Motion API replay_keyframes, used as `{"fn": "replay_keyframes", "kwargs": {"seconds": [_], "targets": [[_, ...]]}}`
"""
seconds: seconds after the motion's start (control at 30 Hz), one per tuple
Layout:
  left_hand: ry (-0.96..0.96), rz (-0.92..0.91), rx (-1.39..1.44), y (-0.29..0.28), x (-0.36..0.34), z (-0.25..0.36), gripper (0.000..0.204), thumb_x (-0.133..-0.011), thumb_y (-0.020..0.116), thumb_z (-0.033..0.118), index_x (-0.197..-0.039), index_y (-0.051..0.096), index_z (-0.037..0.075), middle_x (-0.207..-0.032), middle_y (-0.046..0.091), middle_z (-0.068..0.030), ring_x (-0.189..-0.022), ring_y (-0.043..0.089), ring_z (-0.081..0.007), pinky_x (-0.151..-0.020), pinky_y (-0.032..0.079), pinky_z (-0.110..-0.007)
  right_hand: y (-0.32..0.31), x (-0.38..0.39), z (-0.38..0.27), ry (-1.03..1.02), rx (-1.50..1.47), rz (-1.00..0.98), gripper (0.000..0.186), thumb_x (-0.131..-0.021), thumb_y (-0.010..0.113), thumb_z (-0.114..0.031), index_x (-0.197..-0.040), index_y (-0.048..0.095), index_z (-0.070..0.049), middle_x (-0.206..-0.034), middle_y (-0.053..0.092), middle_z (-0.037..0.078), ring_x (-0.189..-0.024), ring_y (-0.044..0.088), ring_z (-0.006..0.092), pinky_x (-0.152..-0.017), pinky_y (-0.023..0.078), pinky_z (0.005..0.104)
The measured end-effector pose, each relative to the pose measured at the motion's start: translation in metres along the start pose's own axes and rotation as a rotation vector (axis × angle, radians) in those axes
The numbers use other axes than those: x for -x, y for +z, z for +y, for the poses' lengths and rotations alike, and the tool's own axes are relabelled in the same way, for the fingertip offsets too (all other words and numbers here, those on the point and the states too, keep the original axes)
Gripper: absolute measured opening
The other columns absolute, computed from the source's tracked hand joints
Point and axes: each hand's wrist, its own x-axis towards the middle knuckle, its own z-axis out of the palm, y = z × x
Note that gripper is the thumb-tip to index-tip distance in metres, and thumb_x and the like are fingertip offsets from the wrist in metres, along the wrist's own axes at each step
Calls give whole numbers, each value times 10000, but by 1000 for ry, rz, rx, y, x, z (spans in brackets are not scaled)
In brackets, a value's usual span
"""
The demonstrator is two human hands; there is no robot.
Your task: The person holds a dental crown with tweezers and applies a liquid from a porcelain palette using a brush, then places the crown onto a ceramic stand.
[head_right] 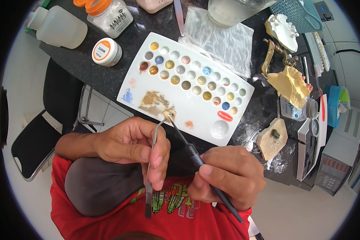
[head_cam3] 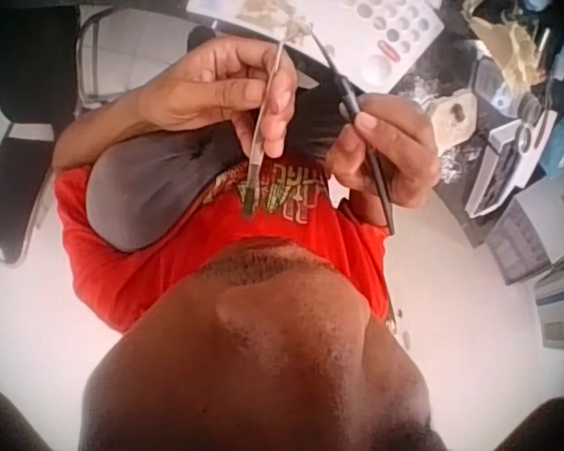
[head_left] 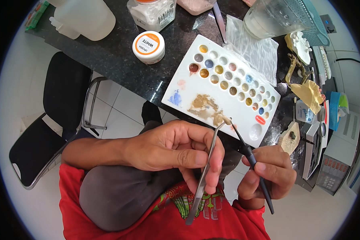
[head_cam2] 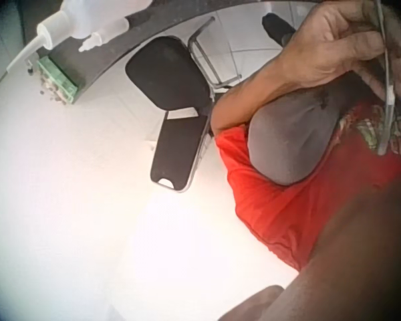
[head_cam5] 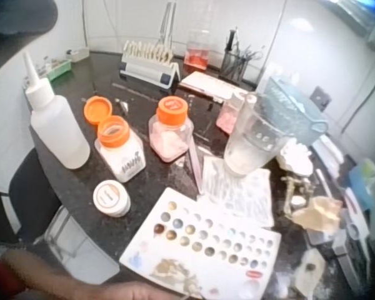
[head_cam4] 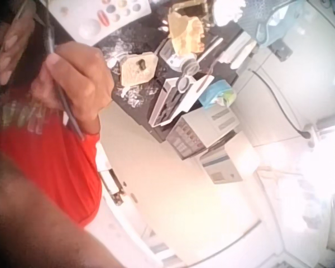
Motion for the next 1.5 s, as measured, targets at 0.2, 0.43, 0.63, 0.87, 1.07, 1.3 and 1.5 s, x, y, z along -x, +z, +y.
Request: {"fn": "replay_keyframes", "kwargs": {"seconds": [0.2, 0.43, 0.63, 0.87, 1.07, 1.3, 1.5], "targets": [[-8, 5, 2, 1, 0, 1, 137, -961, 487, 131, -975, 514, -3, -888, 599, -154, -882, 655, -281, -674, 580, -315, 1, 0, 0, 3, -7, 24, 296, -640, 682, 40, -910, 569, -2, -693, 597, 102, -537, 593, 175, -457, 488, 246], [-6, -4, 2, 0, 0, 1, 136, -963, 482, 129, -974, 510, -3, -883, 593, -151, -891, 651, -283, -691, 576, -319, -4, 0, 0, -2, -29, 21, 270, -677, 670, 22, -930, 578, -5, -742, 588, 108, -561, 598, 171, -468, 493, 243], [-14, -15, -24, -2, 0, 1, 143, -970, 472, 141, -964, 512, 4, -870, 587, -142, -891, 643, -272, -715, 552, -319, -9, 5, -8, 90, -19, 84, 267, -738, 671, -27, -997, 611, -48, -823, 562, 120, -587, 594, 177, -512, 497, 242], [-21, -1, 23, 0, -2, -1, 143, -975, 459, 149, -942, 510, 19, -835, 579, -126, -828, 637, -260, -754, 515, -358, -9, 4, -4, 63, 4, 10, 288, -695, 699, -9, -967, 607, -25, -806, 599, 106, -618, 630, 198, -522, 498, 247], [-30, -2, 40, 0, 0, 1, 141, -978, 449, 148, -939, 509, 26, -831, 580, -119, -827, 638, -260, -747, 514, -358, -7, 0, -5, 68, 29, -41, 356, -639, 716, 39, -971, 610, -31, -788, 613, 90, -645, 652, 202, -539, 509, 254], [-26, -10, 44, 0, -1, 0, 143, -976, 453, 152, -941, 507, 24, -832, 579, -117, -832, 637, -261, -743, 517, -356, -8, -3, -6, 81, 32, -56, 351, -643, 729, 29, -967, 613, -35, -793, 618, 92, -645, 654, 204, -533, 506, 255], [-24, -11, 49, 0, 0, 0, 145, -975, 456, 153, -944, 508, 22, -832, 579, -117, -830, 638, -259, -743, 517, -357, -7, -2, -5, 59, 50, -43, 348, -639, 726, 28, -962, 612, -31, -766, 617, 92, -624, 650, 200, -511, 499, 253]]}}
